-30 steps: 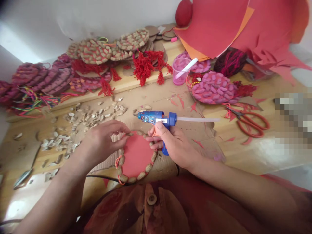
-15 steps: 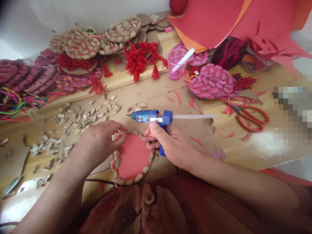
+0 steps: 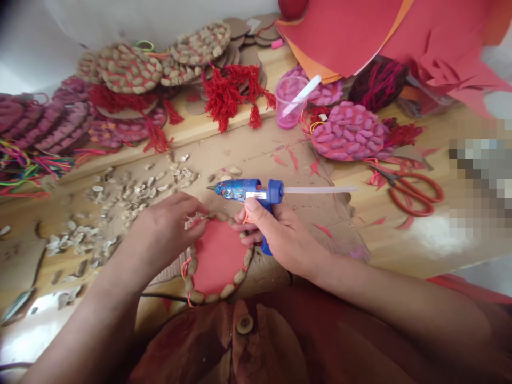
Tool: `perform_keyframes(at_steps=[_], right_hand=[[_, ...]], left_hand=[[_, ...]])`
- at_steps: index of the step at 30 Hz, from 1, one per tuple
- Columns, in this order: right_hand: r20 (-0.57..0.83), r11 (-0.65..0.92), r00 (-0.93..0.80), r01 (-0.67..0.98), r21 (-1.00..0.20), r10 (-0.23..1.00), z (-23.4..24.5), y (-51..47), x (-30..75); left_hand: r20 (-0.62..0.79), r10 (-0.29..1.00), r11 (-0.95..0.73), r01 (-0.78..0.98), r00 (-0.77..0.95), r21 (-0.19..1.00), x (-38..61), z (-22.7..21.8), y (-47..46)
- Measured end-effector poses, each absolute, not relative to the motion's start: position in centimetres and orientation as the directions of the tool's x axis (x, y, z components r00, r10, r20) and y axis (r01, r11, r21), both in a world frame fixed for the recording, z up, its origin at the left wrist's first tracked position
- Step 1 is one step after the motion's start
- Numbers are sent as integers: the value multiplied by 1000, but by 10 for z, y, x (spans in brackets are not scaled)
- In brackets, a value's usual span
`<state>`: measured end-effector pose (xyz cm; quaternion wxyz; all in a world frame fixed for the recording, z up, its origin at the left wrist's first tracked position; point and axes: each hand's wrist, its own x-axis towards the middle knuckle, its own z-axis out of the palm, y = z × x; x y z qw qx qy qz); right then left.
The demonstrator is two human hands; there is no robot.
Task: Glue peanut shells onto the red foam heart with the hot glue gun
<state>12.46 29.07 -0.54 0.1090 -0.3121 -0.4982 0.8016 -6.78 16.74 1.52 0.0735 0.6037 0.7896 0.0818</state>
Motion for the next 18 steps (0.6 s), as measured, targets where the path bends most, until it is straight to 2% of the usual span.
perform_keyframes(at_steps=[18], right_hand=[[-396,-495,-778,128,-860,488,-8,290,124]], left_hand=[[-6,968,242,927,-251,285,-68,12,166]])
